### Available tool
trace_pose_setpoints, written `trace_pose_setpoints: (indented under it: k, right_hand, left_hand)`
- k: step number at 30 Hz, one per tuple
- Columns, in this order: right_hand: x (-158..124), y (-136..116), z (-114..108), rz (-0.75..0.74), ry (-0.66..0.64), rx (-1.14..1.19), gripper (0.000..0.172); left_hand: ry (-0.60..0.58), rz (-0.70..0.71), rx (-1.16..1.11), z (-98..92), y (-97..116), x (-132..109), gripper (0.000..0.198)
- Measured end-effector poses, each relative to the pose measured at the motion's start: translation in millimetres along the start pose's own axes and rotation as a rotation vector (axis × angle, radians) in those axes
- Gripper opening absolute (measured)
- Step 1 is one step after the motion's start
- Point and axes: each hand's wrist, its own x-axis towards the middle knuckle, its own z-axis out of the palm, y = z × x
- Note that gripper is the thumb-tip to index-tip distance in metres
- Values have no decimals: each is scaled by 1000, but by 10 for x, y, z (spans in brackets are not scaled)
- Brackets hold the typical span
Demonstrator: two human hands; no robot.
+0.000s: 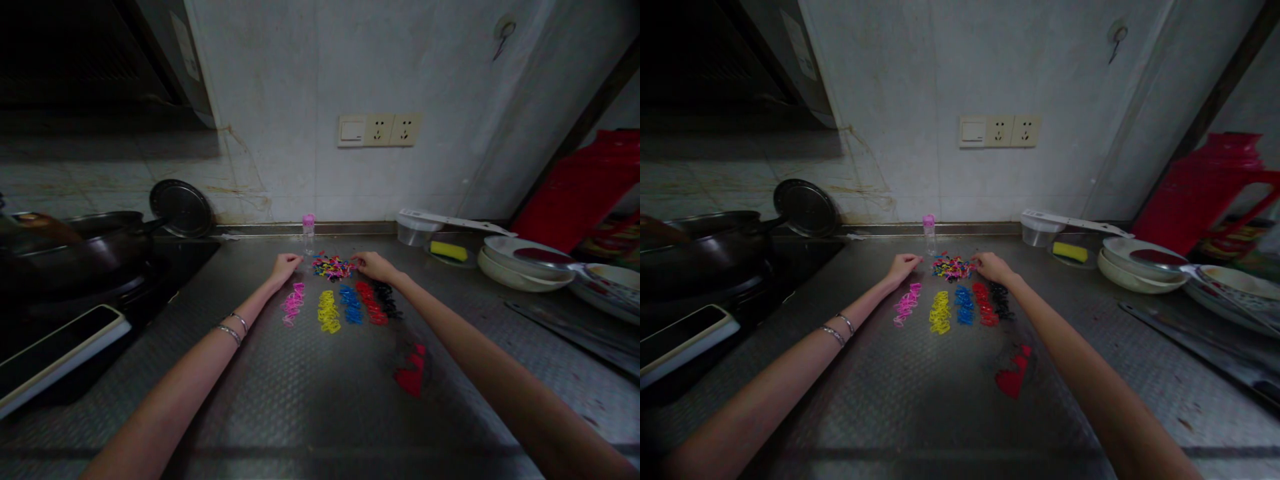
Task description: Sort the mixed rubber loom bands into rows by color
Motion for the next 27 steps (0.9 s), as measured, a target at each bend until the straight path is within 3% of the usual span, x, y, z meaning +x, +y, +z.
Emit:
trace_pose_setpoints:
  k: [7,11,16,22,27]
  right_hand:
    - [-13,4,-34,-24,35,14,32]
    - [-18,-129,-128,-73,71,85,35]
    - [-20,-607,-195,-176,105,233,35]
    - [-33,-1302,-1,-328,39,309,36]
    - [-55,-1565,143,-407,-34,300,39]
  left_hand:
    - [5,16,25,2,-23,4,28]
    - [16,13,-10,-3,-1,-8,30]
    - [43,-5,-43,-15,18,-25,30]
    - [48,10,-102,-41,15,-33,31]
    - [78,-20,-112,-52,37,-55,34]
